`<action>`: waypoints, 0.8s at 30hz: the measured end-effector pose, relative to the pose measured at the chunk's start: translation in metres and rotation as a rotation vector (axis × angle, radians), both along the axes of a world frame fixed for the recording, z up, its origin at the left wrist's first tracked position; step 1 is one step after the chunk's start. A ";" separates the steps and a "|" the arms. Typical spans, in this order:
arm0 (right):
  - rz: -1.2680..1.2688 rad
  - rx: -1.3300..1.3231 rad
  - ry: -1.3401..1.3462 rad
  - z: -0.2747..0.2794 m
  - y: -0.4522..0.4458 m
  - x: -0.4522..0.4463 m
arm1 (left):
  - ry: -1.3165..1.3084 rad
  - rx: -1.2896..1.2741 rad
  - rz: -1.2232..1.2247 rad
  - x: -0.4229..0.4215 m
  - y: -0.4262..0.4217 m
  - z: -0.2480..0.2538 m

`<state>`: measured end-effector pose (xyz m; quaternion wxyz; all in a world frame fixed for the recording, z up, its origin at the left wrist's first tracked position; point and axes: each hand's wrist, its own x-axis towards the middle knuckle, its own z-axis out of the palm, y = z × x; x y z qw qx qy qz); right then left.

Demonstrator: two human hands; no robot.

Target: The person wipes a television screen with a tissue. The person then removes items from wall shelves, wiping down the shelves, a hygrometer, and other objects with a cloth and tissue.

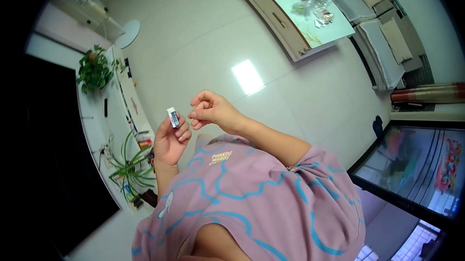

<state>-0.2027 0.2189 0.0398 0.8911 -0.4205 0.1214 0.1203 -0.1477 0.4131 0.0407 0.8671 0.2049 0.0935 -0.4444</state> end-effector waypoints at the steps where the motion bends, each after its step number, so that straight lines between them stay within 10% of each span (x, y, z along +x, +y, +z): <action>1: -0.043 -0.044 0.029 0.006 -0.014 0.006 | -0.001 0.050 -0.069 0.010 -0.016 -0.003; 18: -0.333 -0.069 0.142 -0.005 -0.313 0.244 | -0.205 0.200 -0.812 0.339 -0.368 -0.029; 24: -0.887 0.159 0.167 -0.035 -0.417 0.302 | -0.153 0.295 -0.793 0.426 -0.500 -0.039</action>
